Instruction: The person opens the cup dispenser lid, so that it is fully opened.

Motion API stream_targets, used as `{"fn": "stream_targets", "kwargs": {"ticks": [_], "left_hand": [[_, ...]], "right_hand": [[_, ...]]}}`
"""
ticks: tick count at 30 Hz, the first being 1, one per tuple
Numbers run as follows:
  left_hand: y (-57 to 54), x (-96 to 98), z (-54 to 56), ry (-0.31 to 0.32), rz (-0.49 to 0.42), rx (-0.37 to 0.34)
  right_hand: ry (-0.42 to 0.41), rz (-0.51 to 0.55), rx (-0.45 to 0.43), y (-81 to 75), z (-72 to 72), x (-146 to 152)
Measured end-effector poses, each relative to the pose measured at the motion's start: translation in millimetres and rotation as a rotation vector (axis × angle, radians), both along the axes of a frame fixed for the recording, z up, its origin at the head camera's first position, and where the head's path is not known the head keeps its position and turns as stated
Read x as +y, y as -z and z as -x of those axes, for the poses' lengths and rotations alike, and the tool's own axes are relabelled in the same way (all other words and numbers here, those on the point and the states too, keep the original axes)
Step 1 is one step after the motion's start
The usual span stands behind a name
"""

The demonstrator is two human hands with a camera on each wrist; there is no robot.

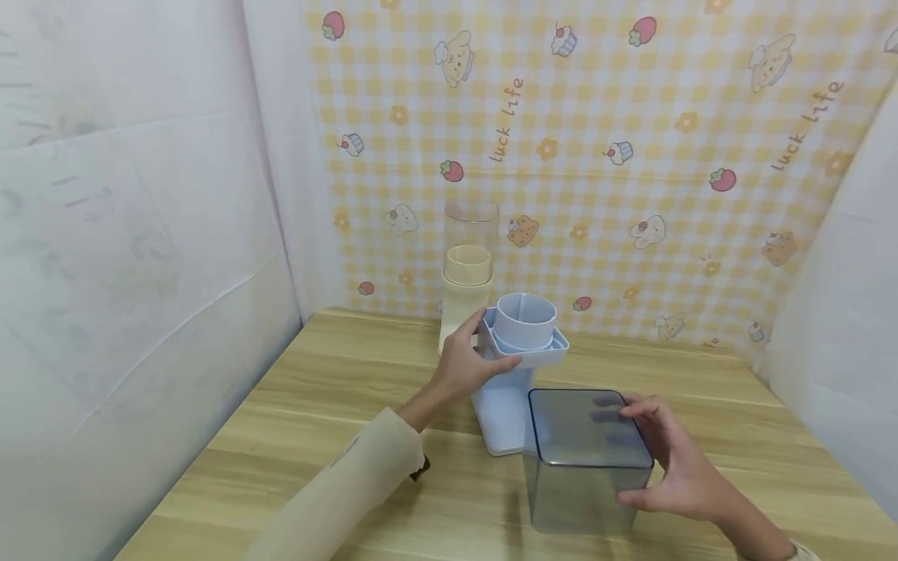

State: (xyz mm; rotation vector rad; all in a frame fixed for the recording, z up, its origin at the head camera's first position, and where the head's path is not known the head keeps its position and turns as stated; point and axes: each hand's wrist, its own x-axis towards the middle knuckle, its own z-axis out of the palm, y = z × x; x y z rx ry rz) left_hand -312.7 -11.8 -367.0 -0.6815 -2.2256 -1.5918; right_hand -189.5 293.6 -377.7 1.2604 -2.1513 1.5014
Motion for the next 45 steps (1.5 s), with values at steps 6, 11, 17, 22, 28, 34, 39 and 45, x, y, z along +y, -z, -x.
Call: {"fn": "stream_targets", "kwargs": {"ticks": [6, 11, 17, 22, 28, 34, 39, 45], "left_hand": [[-3.0, 9.4, 21.8, 0.058, -0.014, -0.001], [-8.0, 16.7, 41.1, 0.051, -0.013, 0.025], [-13.0, 24.5, 60.6, 0.040, -0.004, 0.016], [-7.6, 29.4, 73.7, 0.056, 0.004, 0.029], [2.7, 35.0, 85.5, 0.057, -0.013, 0.049], [6.3, 40.3, 90.8, 0.056, -0.027, 0.041], [1.9, 41.4, 93.2, 0.059, 0.011, 0.051], [-6.1, 38.5, 98.4, 0.055, 0.130, 0.008]], "right_hand": [[0.053, -0.016, -0.013, 3.9, 0.9, 0], [0.056, -0.012, 0.000, 5.5, 4.2, -3], [0.096, -0.019, -0.020, 9.1, 7.5, -9], [0.204, -0.041, -0.060, 17.0, 14.1, -13], [0.247, -0.042, -0.159, 25.4, 24.8, -14], [0.239, -0.045, -0.198, 32.7, 33.7, -15], [0.236, -0.060, -0.218, 36.9, 39.0, -15], [0.235, -0.041, -0.231, 40.0, 44.4, -11]]}}
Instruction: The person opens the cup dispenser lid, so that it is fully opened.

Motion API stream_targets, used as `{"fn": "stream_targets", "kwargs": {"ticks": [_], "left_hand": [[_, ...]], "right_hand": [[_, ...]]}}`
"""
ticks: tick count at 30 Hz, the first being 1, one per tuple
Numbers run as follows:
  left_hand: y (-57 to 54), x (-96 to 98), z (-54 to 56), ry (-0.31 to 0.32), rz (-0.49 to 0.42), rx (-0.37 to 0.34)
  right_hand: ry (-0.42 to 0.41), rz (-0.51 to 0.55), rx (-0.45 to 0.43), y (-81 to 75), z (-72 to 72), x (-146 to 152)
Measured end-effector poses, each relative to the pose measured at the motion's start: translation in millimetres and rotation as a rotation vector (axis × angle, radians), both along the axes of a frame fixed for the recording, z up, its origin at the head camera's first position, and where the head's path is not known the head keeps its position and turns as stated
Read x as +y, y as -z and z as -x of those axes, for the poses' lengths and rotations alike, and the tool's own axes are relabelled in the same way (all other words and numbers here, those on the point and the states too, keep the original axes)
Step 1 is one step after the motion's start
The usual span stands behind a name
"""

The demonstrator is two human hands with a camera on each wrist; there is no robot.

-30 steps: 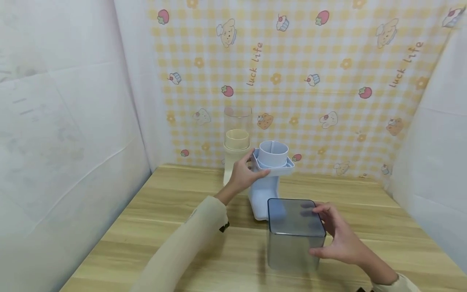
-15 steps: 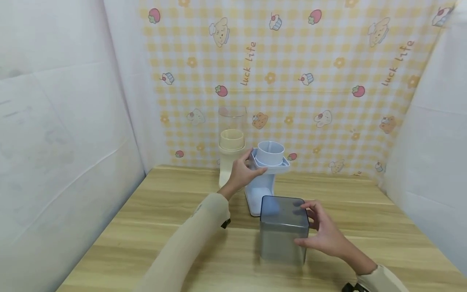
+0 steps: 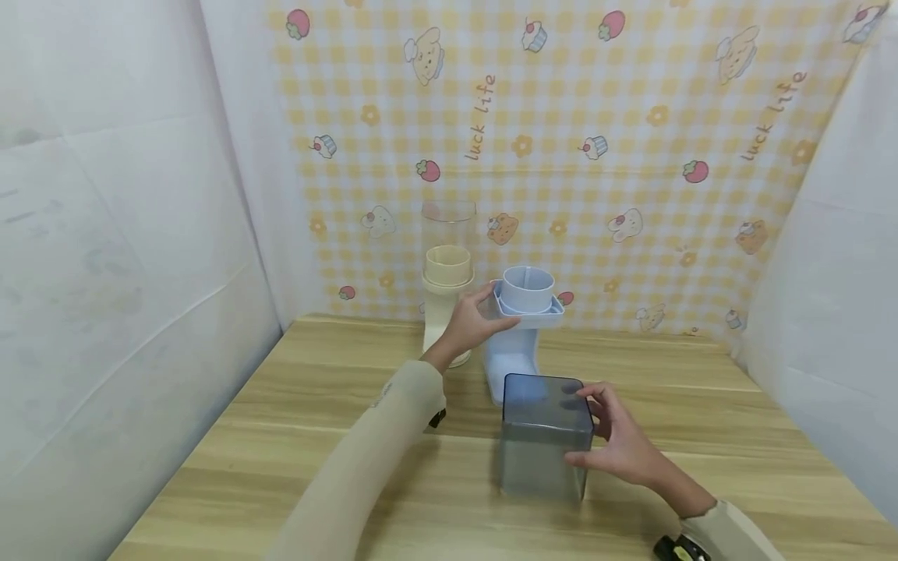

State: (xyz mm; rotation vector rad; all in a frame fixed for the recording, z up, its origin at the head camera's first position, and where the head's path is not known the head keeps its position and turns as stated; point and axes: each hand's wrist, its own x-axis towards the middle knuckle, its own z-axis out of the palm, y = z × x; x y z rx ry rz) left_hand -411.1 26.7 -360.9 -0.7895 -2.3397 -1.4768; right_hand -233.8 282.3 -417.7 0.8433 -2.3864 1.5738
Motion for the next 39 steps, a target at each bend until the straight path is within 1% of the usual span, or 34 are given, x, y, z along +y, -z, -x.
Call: {"fn": "stream_targets", "kwargs": {"ticks": [2, 4, 7, 11, 16, 18, 21, 27, 29, 34, 39], "left_hand": [[-2.2, -0.1, 0.4, -0.012, 0.050, -0.009], [-4.3, 0.6, -0.1, -0.016, 0.088, 0.005], [-6.2, 2.1, -3.2, -0.022, 0.106, 0.029], [-8.3, 4.5, -7.3, -0.051, 0.112, 0.048], [-17.1, 6.6, -7.8, -0.078, 0.193, 0.078], [-21.5, 7.1, -8.4, -0.089, 0.235, 0.063], [-26.8, 8.8, -9.6, -0.115, 0.276, 0.017], [-36.6, 12.9, -10.6, -0.181, 0.278, -0.056], [-38.3, 14.4, -9.6, -0.207, 0.285, -0.076], [-41.9, 18.0, -8.0, -0.251, 0.306, -0.104], [-43.3, 19.5, -7.2, -0.286, 0.335, -0.112]], "right_hand": [[-0.004, 0.007, 0.006, 0.9, 1.9, 1], [-0.007, 0.014, 0.015, 1.5, 3.5, 2], [-0.008, 0.017, 0.020, 1.9, 4.7, 3], [0.001, 0.003, 0.009, 1.9, 6.1, 4], [-0.009, 0.011, 0.020, 3.9, 9.5, 6], [-0.014, 0.018, 0.031, 4.8, 10.1, 6], [-0.016, 0.021, 0.046, 5.2, 10.1, 7], [-0.027, 0.013, 0.060, 5.2, 13.2, 8], [-0.033, 0.009, 0.063, 5.6, 14.5, 8], [-0.026, 0.004, 0.064, 5.9, 17.2, 9], [0.010, -0.032, 0.073, 4.9, 19.6, 9]]}}
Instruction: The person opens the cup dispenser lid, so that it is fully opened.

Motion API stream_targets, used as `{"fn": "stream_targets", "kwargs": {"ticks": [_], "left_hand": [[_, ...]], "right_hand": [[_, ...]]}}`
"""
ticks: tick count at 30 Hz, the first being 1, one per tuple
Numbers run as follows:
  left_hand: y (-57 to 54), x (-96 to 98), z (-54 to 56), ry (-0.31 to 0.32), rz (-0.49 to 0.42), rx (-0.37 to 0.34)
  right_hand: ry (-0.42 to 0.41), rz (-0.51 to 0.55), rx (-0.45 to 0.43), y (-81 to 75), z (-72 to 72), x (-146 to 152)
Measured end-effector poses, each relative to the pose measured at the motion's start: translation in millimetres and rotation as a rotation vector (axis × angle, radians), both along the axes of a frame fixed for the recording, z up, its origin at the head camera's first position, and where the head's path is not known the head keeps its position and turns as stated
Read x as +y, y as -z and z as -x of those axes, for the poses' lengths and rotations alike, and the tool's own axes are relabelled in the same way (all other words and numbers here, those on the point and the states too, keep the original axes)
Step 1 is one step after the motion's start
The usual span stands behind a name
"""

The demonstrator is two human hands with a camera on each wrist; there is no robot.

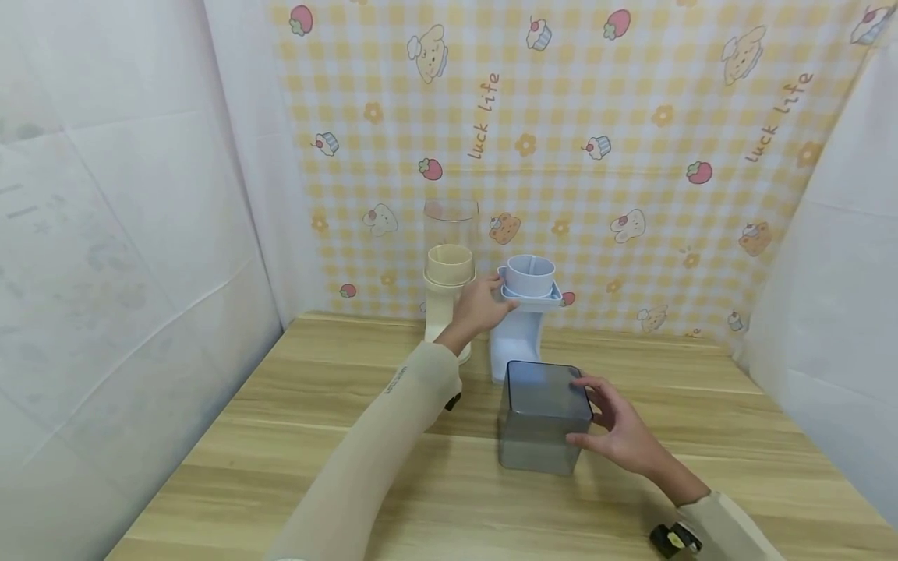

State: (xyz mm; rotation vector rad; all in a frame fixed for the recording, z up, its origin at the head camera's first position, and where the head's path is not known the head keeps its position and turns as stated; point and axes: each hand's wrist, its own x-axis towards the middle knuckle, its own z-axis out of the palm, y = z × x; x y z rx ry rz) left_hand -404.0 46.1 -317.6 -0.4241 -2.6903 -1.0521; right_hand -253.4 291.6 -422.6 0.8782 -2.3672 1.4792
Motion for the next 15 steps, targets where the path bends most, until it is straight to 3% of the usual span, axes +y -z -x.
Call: {"fn": "stream_targets", "kwargs": {"ticks": [8, 15], "left_hand": [[4.0, 3.8, 4.4, -0.031, -0.049, 0.000], [3.2, 9.5, 6.1, -0.087, -0.076, 0.014]], "right_hand": [[0.071, -0.065, 0.051, -0.3, 0.7, -3], [0.173, -0.075, 0.151, 1.0, 2.6, -12]]}}
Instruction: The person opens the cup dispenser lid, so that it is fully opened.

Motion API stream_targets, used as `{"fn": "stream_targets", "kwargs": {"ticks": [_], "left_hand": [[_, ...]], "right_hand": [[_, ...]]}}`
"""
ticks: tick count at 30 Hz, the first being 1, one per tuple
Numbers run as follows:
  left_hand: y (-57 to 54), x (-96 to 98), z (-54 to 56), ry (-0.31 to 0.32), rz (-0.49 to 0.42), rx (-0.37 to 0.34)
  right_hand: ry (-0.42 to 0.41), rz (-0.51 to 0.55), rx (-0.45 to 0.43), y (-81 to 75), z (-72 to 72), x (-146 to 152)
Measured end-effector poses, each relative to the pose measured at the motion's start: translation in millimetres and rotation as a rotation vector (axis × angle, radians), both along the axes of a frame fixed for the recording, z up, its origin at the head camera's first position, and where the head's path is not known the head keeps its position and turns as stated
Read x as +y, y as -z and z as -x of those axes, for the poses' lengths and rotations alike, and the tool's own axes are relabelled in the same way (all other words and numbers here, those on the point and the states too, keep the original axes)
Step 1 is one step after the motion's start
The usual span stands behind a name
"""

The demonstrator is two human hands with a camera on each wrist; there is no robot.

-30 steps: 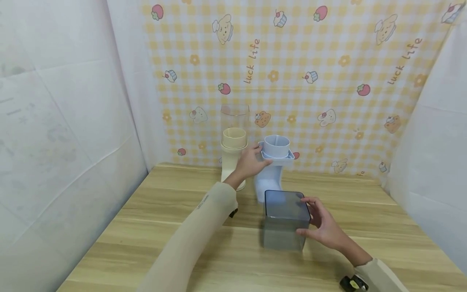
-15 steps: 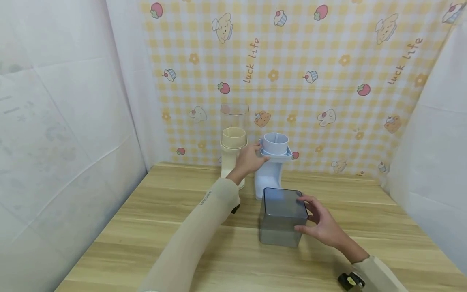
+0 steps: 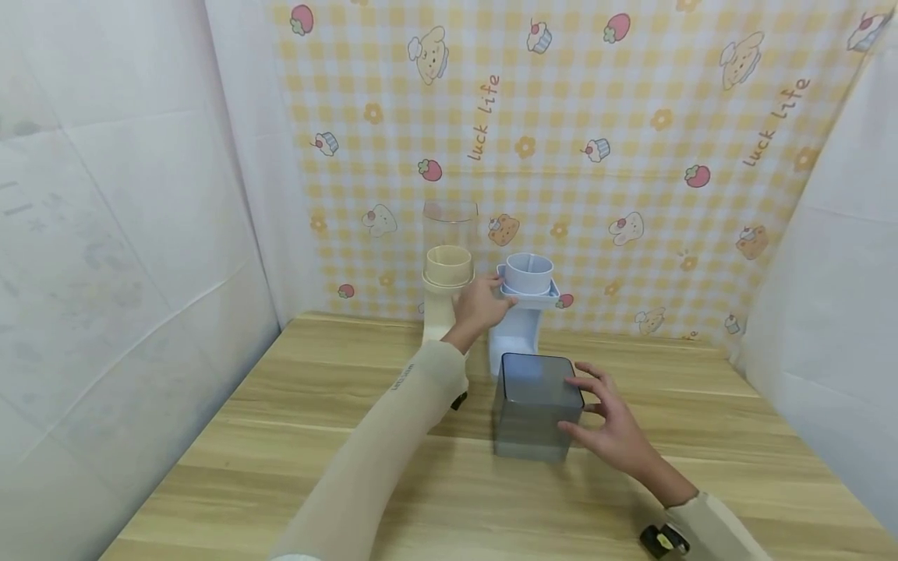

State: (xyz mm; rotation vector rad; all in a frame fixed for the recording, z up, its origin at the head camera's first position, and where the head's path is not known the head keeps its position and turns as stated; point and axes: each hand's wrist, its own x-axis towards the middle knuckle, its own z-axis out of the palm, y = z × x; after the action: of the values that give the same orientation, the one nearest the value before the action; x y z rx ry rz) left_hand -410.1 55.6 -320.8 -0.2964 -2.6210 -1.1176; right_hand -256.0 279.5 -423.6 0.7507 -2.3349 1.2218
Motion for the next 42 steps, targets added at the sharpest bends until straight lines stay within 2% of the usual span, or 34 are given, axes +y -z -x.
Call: {"fn": "stream_targets", "kwargs": {"ticks": [6, 11, 14, 16, 21, 24, 29, 36, 42], "left_hand": [[-2.8, 3.7, 0.3, -0.042, -0.003, -0.002], [-6.3, 4.5, 0.7, -0.097, 0.004, -0.031], [-7.8, 5.2, 1.2, -0.135, 0.010, -0.053], [-8.7, 5.6, 1.5, -0.150, 0.009, -0.062], [-10.1, 5.0, 2.0, -0.164, 0.026, -0.063], [-10.9, 3.8, 2.0, -0.167, 0.032, -0.065], [-10.8, 2.7, 3.8, -0.162, 0.022, -0.074], [-12.8, 2.6, 4.6, -0.161, 0.027, -0.092], [-13.4, 3.6, 5.1, -0.156, 0.008, -0.090]], "right_hand": [[0.060, 0.024, 0.031, -5.3, 0.7, -8], [0.116, -0.001, -0.003, -23.7, -10.8, -21], [0.146, -0.021, -0.011, -30.4, -12.7, -26], [0.155, -0.028, -0.009, -27.7, -8.5, -26], [0.151, -0.036, 0.012, -9.0, 11.4, -15], [0.140, -0.039, 0.019, -4.4, 18.9, -10], [0.149, -0.049, 0.007, -6.1, 23.6, -11], [0.179, -0.003, -0.087, -9.5, 27.3, -16], [0.214, 0.000, -0.121, -11.5, 31.7, -19]]}}
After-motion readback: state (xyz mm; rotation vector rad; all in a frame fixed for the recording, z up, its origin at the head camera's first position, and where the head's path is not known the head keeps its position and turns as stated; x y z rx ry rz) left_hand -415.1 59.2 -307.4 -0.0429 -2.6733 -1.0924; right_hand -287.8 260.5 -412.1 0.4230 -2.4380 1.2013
